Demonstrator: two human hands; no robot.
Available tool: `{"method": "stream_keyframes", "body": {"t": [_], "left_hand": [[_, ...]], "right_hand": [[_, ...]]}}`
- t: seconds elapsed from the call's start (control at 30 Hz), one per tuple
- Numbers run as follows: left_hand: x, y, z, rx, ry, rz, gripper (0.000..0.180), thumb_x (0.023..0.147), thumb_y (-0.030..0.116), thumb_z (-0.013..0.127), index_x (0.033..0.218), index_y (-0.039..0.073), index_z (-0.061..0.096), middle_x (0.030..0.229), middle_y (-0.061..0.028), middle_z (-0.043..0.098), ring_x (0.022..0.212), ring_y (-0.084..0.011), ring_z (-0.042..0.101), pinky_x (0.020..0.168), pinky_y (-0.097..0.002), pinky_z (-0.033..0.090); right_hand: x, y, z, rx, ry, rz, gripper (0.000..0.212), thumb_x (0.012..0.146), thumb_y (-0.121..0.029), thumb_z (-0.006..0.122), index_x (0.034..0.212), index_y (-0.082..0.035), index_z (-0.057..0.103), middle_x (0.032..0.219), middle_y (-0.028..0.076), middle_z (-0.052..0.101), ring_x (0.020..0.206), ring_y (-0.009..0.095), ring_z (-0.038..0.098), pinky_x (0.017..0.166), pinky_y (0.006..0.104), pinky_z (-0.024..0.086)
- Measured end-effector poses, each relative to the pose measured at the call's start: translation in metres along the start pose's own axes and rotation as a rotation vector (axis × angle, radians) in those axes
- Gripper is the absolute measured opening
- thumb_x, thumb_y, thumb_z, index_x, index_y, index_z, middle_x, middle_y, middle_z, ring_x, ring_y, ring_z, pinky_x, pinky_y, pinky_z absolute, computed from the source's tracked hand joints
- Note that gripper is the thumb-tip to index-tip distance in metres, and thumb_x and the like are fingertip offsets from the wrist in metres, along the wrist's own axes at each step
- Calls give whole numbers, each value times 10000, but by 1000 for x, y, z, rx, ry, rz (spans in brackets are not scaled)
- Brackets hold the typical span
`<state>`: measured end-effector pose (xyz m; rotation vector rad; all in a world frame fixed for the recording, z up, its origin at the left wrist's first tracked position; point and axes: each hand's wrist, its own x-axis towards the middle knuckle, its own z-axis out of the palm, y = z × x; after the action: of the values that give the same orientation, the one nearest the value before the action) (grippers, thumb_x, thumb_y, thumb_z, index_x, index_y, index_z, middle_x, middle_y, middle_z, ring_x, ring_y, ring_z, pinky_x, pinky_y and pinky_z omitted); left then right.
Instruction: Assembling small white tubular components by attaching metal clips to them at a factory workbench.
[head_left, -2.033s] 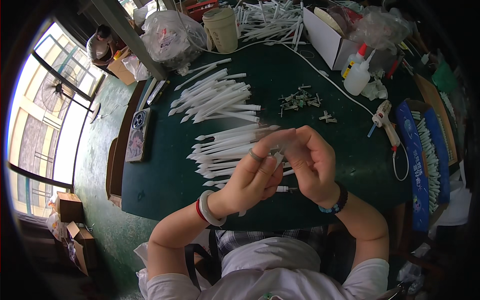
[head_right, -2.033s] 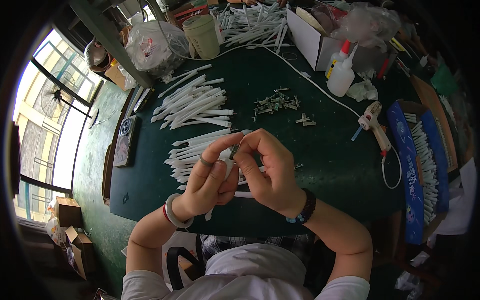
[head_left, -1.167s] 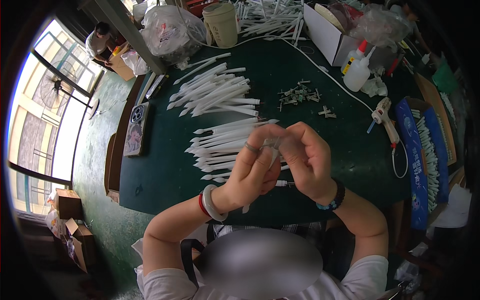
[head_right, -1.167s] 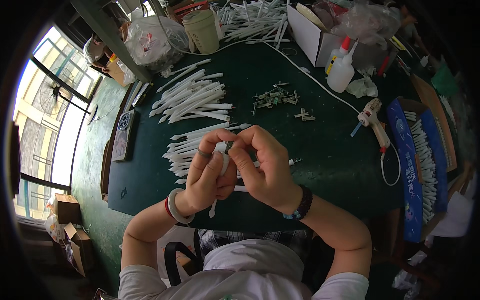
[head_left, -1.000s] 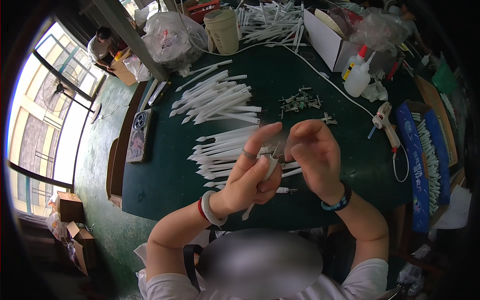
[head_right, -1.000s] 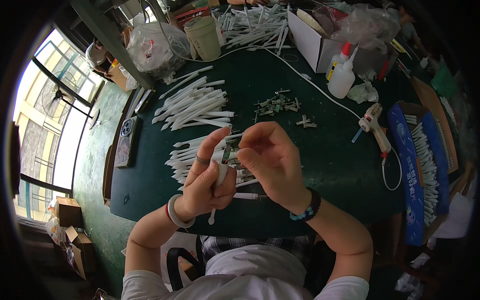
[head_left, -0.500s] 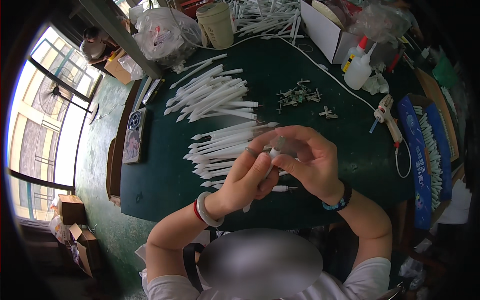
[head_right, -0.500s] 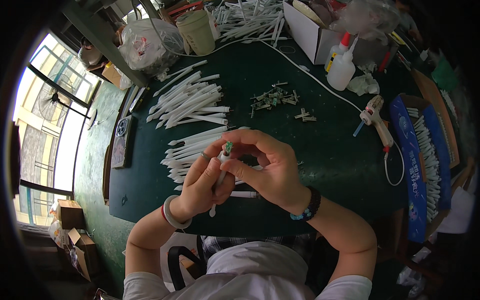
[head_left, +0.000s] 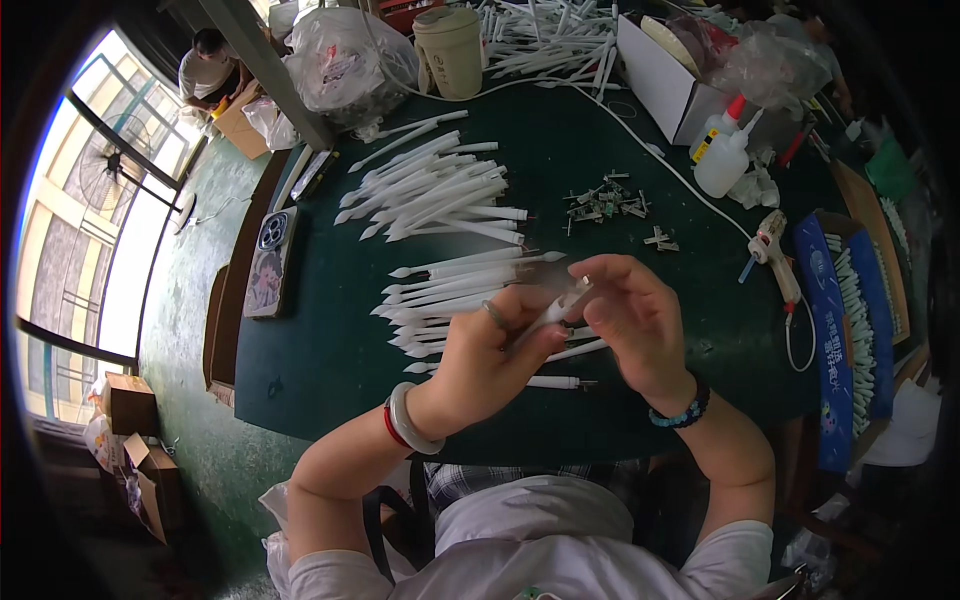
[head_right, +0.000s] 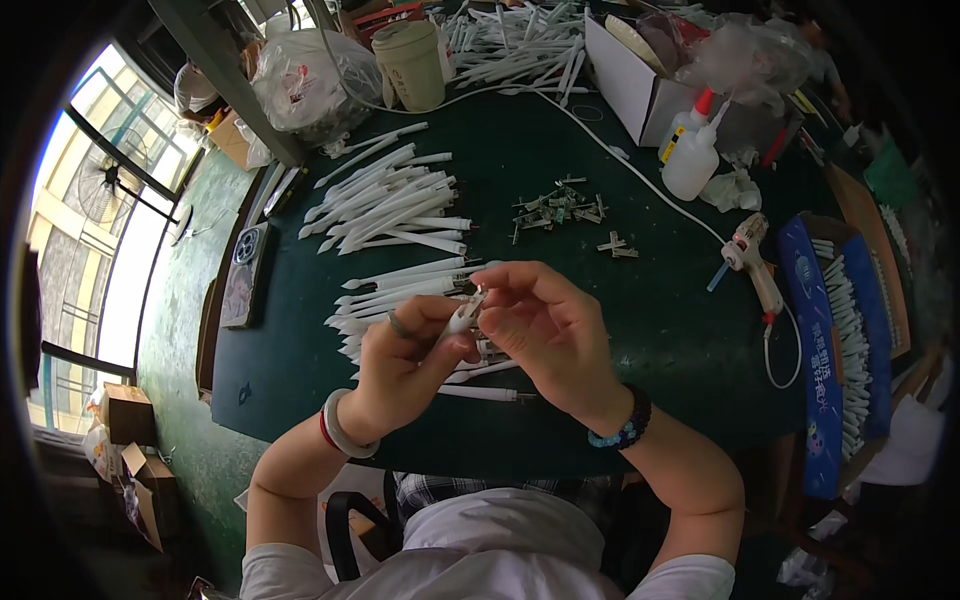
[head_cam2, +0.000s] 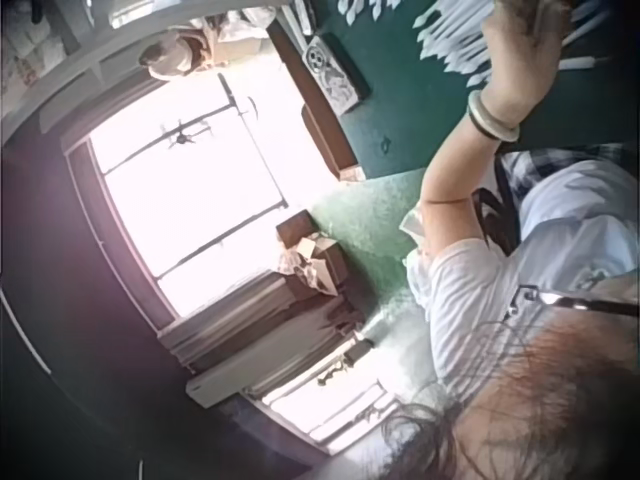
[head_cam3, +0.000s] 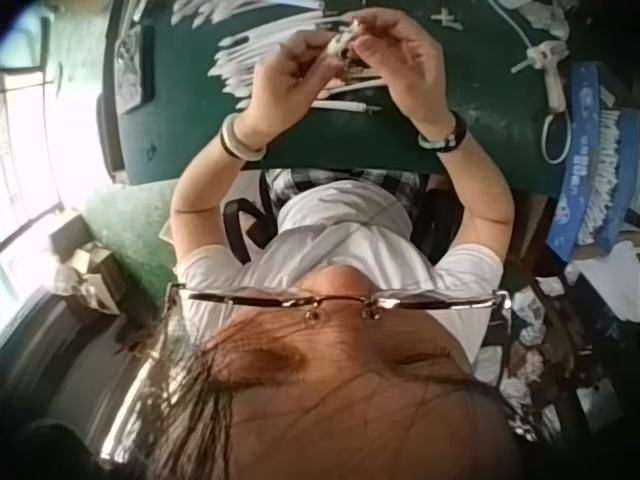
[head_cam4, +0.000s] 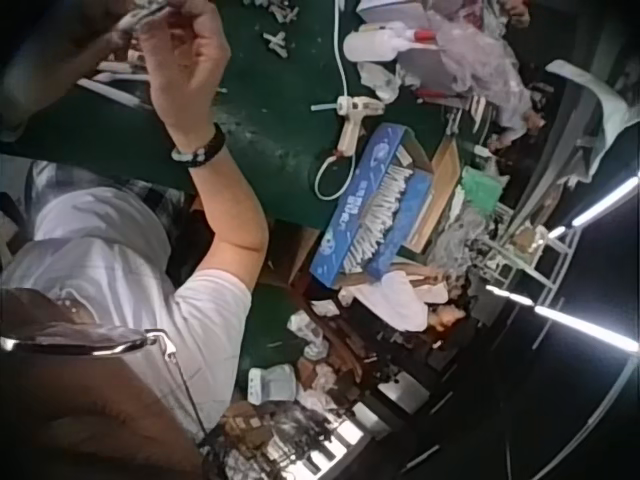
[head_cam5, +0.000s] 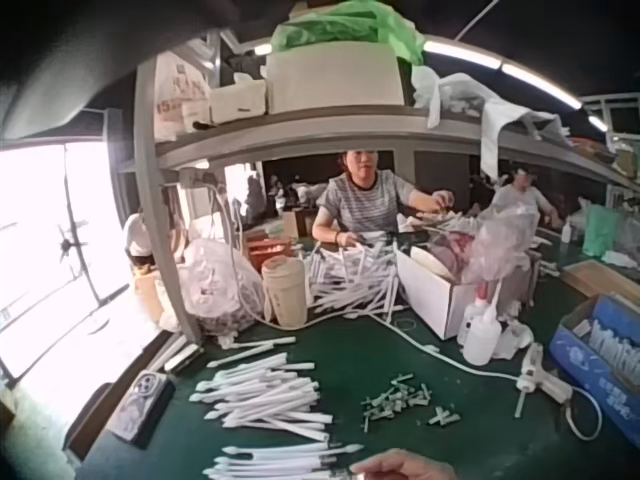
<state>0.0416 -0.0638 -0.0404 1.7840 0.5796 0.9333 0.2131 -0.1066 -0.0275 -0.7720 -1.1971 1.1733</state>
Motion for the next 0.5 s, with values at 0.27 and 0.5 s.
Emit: {"method": "stream_keyframes", "body": {"t": [0.27, 0.5], "left_hand": [[5, 16, -1, 208, -1, 144, 237, 790, 40, 623, 1006, 28, 526, 677, -88, 580, 542, -174, 554, 501, -253, 429], [3, 19, 1, 234, -2, 270, 338, 792, 13, 596, 1125, -5, 541, 691, -128, 582, 532, -207, 553, 505, -266, 436]], "right_hand": [[-1, -4, 1, -173, 10, -162, 189, 833, -84, 604, 996, 12, 613, 966, 63, 528, 823, 74, 541, 664, 179, 454], [-4, -8, 5, -202, 58, -220, 146, 832, -66, 600, 960, -4, 633, 952, 44, 508, 778, 49, 510, 630, 160, 424]]}}
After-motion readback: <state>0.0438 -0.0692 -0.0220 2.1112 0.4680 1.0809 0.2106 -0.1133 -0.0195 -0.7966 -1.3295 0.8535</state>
